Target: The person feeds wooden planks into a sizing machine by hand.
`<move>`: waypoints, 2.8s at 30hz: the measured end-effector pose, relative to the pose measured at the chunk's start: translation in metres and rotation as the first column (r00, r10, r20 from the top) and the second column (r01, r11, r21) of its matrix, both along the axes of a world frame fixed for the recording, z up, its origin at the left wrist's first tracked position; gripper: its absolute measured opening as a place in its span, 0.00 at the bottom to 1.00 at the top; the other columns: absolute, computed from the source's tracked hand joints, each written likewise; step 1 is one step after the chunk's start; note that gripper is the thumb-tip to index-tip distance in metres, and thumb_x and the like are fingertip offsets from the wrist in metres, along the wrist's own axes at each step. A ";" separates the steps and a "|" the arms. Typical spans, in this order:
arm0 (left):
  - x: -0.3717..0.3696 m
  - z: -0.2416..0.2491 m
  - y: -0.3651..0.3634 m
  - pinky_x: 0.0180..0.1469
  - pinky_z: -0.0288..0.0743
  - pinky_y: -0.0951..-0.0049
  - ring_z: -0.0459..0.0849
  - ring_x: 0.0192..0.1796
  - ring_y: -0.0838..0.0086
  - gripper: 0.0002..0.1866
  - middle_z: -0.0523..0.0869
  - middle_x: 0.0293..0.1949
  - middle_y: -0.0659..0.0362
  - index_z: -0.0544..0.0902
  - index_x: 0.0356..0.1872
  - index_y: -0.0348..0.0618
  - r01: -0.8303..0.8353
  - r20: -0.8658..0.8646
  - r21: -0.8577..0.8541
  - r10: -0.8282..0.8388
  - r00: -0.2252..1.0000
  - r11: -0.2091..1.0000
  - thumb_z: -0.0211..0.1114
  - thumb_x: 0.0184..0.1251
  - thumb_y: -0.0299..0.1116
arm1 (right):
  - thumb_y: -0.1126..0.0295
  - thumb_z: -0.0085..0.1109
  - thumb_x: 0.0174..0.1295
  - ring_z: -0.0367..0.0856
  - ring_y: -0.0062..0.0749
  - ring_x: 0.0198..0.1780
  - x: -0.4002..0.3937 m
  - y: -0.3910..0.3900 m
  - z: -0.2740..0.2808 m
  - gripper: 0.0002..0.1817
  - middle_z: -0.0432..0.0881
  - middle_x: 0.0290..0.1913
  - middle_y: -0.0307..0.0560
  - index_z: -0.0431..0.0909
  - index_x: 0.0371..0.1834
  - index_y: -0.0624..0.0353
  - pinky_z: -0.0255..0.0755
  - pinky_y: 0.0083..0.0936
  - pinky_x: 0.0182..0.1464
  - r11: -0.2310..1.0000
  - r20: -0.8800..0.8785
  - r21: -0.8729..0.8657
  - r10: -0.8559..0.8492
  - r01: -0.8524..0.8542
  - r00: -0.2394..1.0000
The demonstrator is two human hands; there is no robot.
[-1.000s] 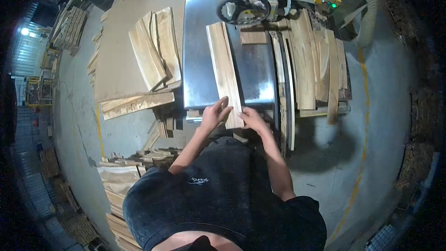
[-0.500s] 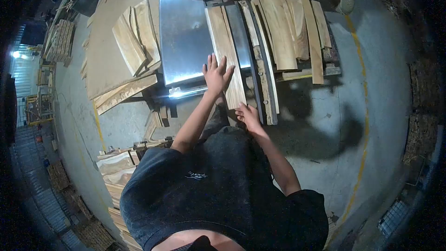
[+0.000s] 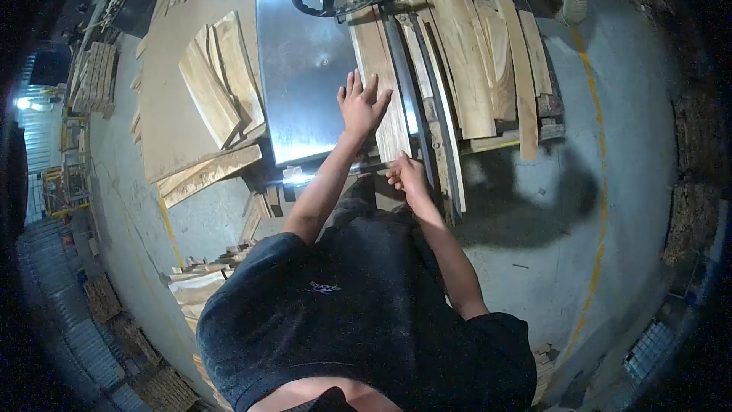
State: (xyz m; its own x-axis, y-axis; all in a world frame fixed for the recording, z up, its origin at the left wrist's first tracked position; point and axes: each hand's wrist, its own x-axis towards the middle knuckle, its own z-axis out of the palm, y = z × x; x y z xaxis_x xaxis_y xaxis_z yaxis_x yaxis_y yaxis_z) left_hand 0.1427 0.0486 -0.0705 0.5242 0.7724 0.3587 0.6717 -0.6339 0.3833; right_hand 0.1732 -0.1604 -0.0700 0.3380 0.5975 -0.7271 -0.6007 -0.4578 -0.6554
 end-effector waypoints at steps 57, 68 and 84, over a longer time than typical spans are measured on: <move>-0.125 0.013 -0.100 0.50 0.80 0.68 0.88 0.46 0.66 0.55 0.86 0.49 0.43 0.47 0.78 0.39 0.250 0.246 -0.766 -0.089 0.965 0.592 0.76 0.58 0.38 | 0.76 0.57 0.65 0.80 0.48 0.50 0.010 -0.046 0.073 0.07 0.81 0.52 0.55 0.83 0.44 0.62 0.73 0.38 0.51 0.979 0.984 0.159 -0.147 -0.129 0.097; -0.006 -0.005 -0.038 0.50 0.77 0.56 0.83 0.49 0.39 0.58 0.83 0.44 0.31 0.49 0.73 0.24 0.211 0.090 -0.690 -0.207 0.974 0.692 0.76 0.55 0.51 | 0.37 0.41 0.72 0.83 0.31 0.25 -0.007 -0.025 0.025 0.37 0.87 0.32 0.52 0.72 0.57 0.67 0.67 0.20 0.22 0.964 -0.064 -0.109 0.236 -0.242 0.970; 0.049 0.018 0.081 0.50 0.79 0.51 0.86 0.49 0.47 0.54 0.86 0.45 0.42 0.54 0.77 0.51 0.045 0.059 -0.813 0.006 0.998 0.580 0.77 0.51 0.49 | 0.34 0.35 0.72 0.81 0.30 0.19 0.042 0.071 0.007 0.43 0.87 0.31 0.55 0.78 0.43 0.73 0.59 0.16 0.14 0.924 0.070 -0.366 0.150 -0.115 0.986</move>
